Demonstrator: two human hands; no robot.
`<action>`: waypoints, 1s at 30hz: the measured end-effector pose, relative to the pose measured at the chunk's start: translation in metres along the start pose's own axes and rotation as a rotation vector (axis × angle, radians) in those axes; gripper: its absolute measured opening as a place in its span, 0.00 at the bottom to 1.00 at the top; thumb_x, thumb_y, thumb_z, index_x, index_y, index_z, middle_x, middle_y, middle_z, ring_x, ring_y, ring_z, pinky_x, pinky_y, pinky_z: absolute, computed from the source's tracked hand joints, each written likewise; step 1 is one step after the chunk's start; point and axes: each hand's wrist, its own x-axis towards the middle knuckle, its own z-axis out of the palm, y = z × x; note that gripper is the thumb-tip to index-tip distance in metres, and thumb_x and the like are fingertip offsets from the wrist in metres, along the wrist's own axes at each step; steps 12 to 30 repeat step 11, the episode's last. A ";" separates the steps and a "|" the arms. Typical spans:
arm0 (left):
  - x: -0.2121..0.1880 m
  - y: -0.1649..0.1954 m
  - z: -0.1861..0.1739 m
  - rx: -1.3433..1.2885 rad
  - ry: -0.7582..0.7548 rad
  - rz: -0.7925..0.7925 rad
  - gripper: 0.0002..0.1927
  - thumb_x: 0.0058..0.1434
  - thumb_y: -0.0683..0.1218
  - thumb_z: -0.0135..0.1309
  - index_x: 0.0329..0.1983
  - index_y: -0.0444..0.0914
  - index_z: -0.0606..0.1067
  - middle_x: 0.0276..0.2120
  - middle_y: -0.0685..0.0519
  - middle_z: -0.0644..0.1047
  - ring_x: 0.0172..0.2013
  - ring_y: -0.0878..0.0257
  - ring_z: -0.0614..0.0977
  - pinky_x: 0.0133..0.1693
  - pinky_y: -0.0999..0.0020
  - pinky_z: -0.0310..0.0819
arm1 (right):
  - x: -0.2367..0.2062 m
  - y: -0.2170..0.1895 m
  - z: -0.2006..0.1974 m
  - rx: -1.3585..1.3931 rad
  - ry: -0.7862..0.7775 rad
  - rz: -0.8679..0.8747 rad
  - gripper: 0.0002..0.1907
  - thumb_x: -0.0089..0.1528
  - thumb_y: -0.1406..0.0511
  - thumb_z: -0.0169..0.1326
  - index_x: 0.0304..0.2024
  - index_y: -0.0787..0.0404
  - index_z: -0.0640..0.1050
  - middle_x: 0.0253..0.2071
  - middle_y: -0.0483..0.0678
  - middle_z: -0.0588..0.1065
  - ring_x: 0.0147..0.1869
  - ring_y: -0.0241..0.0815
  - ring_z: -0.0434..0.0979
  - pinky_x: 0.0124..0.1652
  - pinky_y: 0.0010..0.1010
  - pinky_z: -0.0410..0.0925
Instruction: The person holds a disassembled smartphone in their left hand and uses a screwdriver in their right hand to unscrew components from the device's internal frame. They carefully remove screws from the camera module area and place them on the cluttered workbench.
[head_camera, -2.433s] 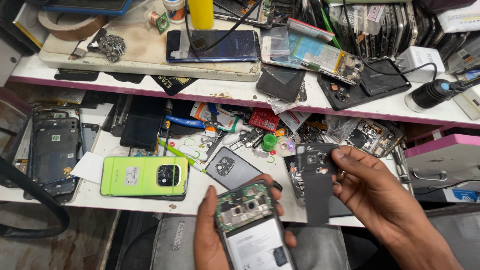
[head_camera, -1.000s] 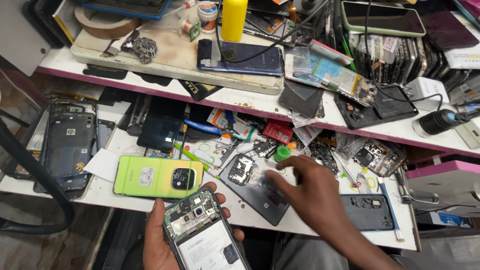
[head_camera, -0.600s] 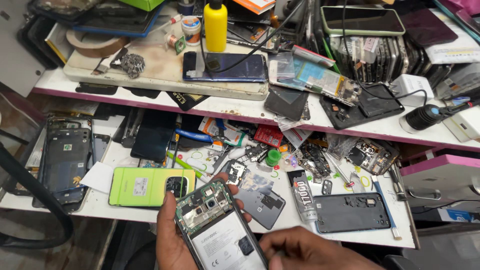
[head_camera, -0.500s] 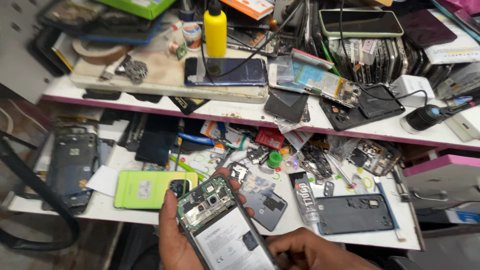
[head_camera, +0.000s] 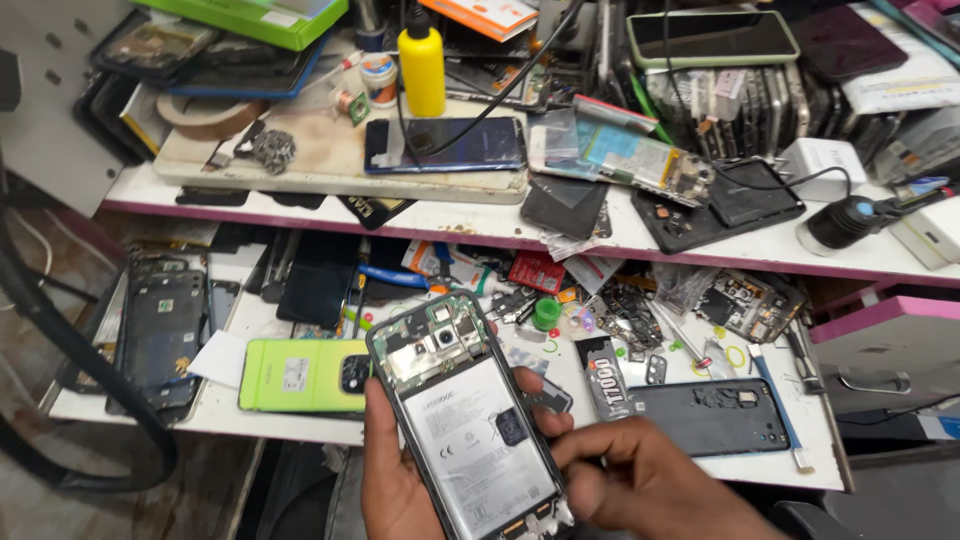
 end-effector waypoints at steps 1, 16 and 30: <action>0.000 -0.001 0.001 -0.009 0.016 0.014 0.48 0.67 0.75 0.26 0.71 0.34 0.61 0.54 0.33 0.74 0.50 0.40 0.81 0.46 0.46 0.83 | -0.002 -0.002 -0.007 -0.012 0.041 -0.025 0.16 0.67 0.59 0.60 0.49 0.66 0.78 0.28 0.45 0.67 0.32 0.36 0.64 0.35 0.32 0.60; -0.001 0.000 0.026 0.025 0.177 0.079 0.48 0.66 0.76 0.29 0.71 0.33 0.64 0.47 0.34 0.77 0.40 0.45 0.83 0.38 0.50 0.84 | -0.028 0.001 -0.021 -0.159 0.222 -0.332 0.17 0.64 0.75 0.61 0.54 0.76 0.76 0.45 0.61 0.77 0.50 0.52 0.82 0.47 0.46 0.76; -0.001 0.000 0.026 0.025 0.177 0.079 0.48 0.66 0.76 0.29 0.71 0.33 0.64 0.47 0.34 0.77 0.40 0.45 0.83 0.38 0.50 0.84 | -0.028 0.001 -0.021 -0.159 0.222 -0.332 0.17 0.64 0.75 0.61 0.54 0.76 0.76 0.45 0.61 0.77 0.50 0.52 0.82 0.47 0.46 0.76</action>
